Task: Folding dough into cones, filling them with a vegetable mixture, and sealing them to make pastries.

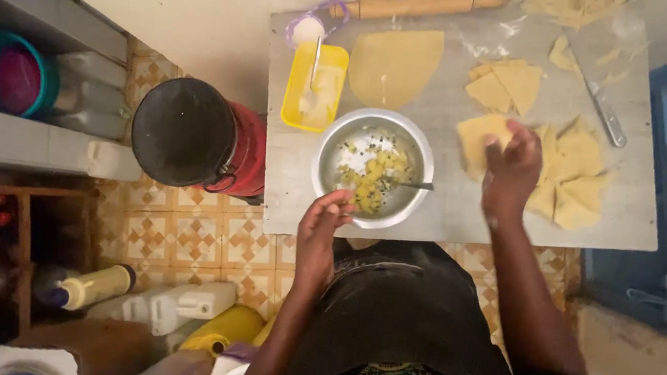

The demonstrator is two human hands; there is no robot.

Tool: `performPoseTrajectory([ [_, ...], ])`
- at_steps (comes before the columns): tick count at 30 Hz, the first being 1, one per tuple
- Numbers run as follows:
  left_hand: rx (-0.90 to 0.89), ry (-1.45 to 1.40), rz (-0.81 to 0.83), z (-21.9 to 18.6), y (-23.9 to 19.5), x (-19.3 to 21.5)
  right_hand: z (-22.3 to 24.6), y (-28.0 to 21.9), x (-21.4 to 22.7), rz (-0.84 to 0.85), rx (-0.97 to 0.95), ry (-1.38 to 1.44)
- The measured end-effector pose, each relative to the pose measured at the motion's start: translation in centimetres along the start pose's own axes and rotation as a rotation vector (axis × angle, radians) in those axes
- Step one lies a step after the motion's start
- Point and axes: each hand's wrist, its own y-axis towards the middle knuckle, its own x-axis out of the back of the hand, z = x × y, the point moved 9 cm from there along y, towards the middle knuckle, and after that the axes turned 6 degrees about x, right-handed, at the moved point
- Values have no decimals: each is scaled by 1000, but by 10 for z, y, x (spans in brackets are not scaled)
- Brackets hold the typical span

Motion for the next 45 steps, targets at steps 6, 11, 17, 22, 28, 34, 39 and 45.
performPoseTrajectory([
  [6,-73,-76,-169,22,4,8,-86,106,-13,363,154,-341],
  [11,-107,-154,-337,29,-12,14,-164,192,16,492,328,-767],
  [17,-115,-226,-531,42,-24,18,-156,220,-4,835,120,-1050],
  [22,-128,-222,-574,37,-24,12,-186,223,-17,967,1199,-1552],
  [28,-115,-14,-473,8,-9,2,-204,233,-2,984,238,-1190],
  [34,-150,169,-410,-28,10,-7,-103,170,-31,903,1218,-1674],
  [39,-19,454,-193,-22,19,-35,-8,131,-5,471,2,-413],
  [45,-745,429,163,-57,18,-91,32,24,-74,586,-176,143],
])
